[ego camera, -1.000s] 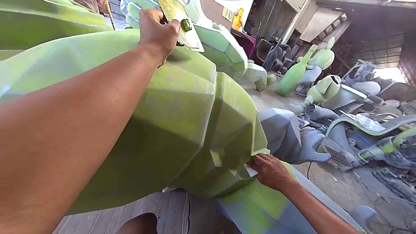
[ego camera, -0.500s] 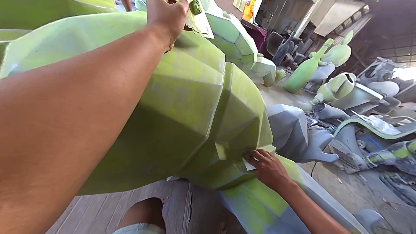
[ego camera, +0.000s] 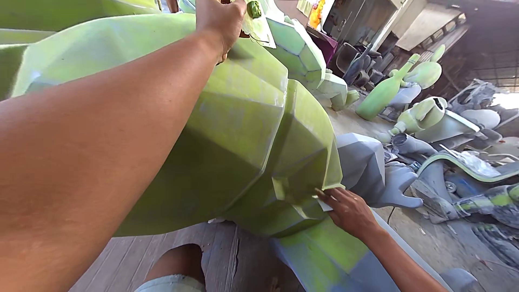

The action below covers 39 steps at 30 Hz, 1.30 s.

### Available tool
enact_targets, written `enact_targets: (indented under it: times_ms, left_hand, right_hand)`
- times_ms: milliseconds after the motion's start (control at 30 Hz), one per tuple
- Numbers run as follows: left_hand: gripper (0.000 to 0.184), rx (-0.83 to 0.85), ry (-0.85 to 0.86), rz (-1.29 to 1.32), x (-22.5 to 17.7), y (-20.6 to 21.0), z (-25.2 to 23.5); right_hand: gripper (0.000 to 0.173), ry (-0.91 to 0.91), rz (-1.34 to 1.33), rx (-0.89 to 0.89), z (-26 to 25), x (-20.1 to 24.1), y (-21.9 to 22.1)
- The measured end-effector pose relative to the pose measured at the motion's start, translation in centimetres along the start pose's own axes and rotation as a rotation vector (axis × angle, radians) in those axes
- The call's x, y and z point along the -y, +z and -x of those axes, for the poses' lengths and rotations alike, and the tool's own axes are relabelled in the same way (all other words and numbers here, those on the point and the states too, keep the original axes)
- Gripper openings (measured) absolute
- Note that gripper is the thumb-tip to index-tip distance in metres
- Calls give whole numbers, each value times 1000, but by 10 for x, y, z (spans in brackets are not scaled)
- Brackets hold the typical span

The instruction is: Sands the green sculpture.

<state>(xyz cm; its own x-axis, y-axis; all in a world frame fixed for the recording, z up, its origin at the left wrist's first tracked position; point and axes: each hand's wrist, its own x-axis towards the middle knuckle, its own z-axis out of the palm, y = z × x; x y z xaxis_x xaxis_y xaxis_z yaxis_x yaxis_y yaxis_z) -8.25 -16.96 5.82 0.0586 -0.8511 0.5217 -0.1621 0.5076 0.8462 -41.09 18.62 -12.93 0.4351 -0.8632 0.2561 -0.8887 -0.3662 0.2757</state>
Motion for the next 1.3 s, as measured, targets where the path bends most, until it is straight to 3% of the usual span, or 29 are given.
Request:
enact_targets:
  times_ms: [200,433,533,700,967,1167,1300]
  left_hand:
    - [26,33,-44,-44,3,1,0]
    - [20,126,-125,-102,6,0,4]
    - [13,115,-104,-15,5,1,8]
    - [18,73,-105,51,19,3,-9]
    - [17,59,-41,98,23,2,-13]
    - [20,34,3,144,30,1,-23]
    - [12,49,3,150,26,0,-17]
  right_hand:
    - [43,-5,79,-82,-16,1,21]
    - [34,81,-7,190,-5,15,12]
    - [35,46,-10,150,13,14,15]
    - [39,-2,-19,62,41,9,28]
    - [33,221,-438,-157,30,-47,7]
    - [28,174,-607,-38,12,-64,24]
    - [25,133,-603,46,10,-67,19]
